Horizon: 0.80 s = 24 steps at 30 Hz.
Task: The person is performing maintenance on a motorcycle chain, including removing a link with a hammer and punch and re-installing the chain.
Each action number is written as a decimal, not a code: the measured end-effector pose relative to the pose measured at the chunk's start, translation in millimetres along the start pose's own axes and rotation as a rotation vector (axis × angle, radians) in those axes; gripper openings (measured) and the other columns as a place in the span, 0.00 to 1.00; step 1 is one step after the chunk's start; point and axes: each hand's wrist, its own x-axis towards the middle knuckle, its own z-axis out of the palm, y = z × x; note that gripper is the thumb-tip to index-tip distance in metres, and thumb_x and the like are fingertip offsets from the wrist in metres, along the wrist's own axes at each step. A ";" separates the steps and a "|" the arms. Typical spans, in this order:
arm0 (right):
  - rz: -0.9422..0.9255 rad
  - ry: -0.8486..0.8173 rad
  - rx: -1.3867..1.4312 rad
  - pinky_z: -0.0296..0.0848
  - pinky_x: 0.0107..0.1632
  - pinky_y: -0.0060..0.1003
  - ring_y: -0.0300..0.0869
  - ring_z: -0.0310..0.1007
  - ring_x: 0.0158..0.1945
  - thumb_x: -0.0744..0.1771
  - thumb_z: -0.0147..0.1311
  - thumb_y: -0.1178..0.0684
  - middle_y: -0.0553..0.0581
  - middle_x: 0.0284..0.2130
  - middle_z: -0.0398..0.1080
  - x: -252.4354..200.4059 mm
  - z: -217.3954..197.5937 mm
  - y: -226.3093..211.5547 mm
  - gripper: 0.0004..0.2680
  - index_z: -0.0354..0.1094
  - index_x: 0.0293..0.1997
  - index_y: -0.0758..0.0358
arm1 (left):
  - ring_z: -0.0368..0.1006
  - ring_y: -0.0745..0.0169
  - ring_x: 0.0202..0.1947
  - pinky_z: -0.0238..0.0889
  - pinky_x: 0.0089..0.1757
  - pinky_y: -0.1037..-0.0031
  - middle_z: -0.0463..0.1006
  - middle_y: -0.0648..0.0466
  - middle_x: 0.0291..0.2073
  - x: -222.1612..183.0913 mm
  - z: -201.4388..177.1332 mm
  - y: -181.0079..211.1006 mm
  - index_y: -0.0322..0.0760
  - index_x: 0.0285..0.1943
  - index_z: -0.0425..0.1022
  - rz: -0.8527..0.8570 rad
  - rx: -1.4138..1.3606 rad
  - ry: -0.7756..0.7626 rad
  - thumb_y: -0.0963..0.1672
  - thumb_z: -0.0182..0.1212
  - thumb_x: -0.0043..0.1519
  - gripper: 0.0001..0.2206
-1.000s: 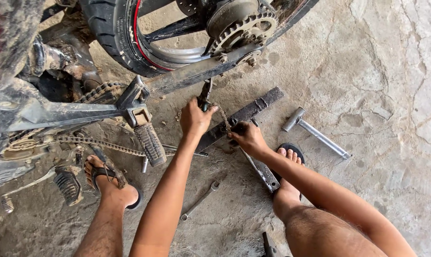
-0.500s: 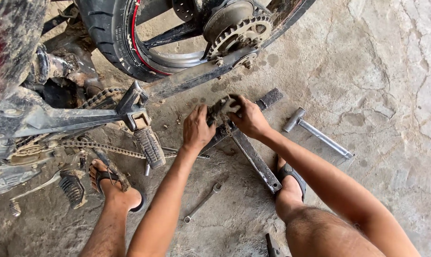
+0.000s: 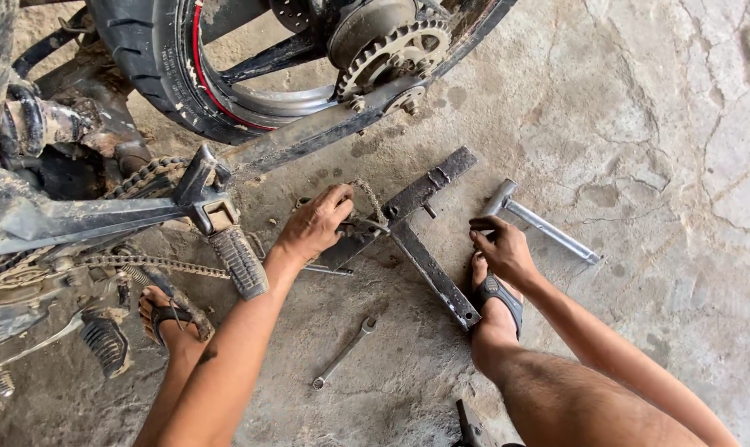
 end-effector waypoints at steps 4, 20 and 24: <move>0.001 0.004 -0.057 0.70 0.36 0.44 0.52 0.72 0.33 0.61 0.52 0.51 0.61 0.34 0.71 -3.0 1.0 4.6 0.09 0.69 0.41 0.59 | 0.65 0.47 0.47 0.66 0.43 0.65 0.65 0.45 0.44 2.2 -4.5 -9.4 0.30 0.39 0.65 0.114 0.025 -0.025 0.35 0.64 0.37 0.20; 0.108 0.200 -0.151 0.71 0.37 0.41 0.51 0.72 0.36 0.64 0.49 0.55 0.61 0.36 0.70 13.8 -51.8 30.9 0.07 0.69 0.43 0.59 | 0.66 0.57 0.46 0.62 0.43 0.70 0.65 0.53 0.41 2.7 0.8 -12.0 0.36 0.36 0.64 0.124 0.178 -0.057 0.37 0.55 0.44 0.12; 0.070 0.294 -0.324 0.72 0.36 0.42 0.52 0.72 0.35 0.62 0.52 0.54 0.62 0.33 0.69 30.4 -48.1 78.8 0.08 0.69 0.41 0.60 | 0.66 0.57 0.46 0.62 0.43 0.71 0.65 0.52 0.41 2.3 4.4 -12.7 0.36 0.36 0.65 0.144 0.192 -0.062 0.36 0.55 0.43 0.13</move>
